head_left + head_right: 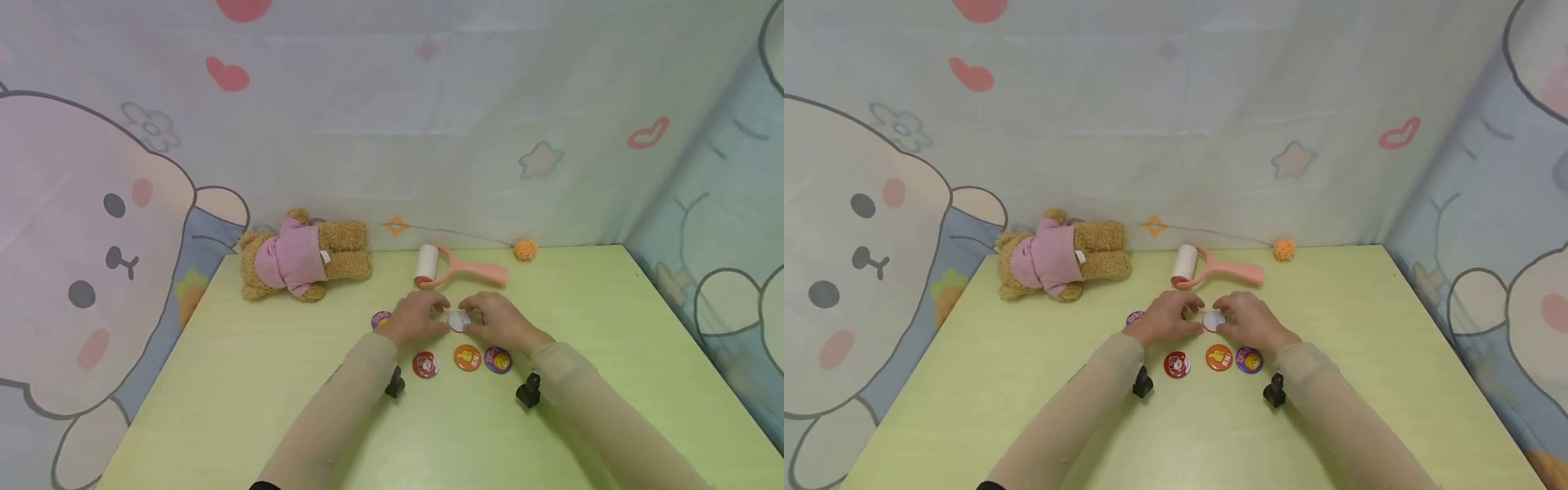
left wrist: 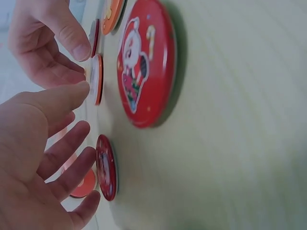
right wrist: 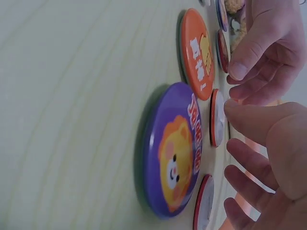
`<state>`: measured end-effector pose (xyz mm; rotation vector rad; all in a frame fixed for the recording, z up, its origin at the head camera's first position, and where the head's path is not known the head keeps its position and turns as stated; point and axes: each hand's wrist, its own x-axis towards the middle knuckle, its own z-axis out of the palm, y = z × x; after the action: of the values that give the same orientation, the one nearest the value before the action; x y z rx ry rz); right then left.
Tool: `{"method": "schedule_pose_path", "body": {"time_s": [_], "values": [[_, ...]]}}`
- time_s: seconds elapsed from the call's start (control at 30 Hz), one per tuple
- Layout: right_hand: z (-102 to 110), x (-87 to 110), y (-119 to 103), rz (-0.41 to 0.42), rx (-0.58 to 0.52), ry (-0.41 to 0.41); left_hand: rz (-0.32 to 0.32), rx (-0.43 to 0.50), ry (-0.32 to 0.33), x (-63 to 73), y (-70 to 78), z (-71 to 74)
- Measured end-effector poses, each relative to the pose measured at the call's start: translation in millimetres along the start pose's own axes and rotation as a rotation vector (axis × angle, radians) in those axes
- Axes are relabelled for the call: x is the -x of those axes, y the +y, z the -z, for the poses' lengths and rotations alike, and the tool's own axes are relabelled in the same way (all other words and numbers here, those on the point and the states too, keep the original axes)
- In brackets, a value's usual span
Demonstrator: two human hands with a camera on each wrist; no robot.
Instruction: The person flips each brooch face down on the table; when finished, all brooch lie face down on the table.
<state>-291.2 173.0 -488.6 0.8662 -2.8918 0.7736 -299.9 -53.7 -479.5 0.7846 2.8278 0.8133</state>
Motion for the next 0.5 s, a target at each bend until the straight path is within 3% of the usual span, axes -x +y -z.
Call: {"method": "schedule_pose_path", "body": {"time_s": [0.3,0.5], "values": [[-2,-5.0,-7,0.019,-0.031,-0.006,-0.054,0.064,0.013,6.7,-11.1,7.8],[-3,-7.6,-15,0.036,-0.037,-0.019,-0.066,0.022,0.037,10.7,-22.9,10.2]]}}
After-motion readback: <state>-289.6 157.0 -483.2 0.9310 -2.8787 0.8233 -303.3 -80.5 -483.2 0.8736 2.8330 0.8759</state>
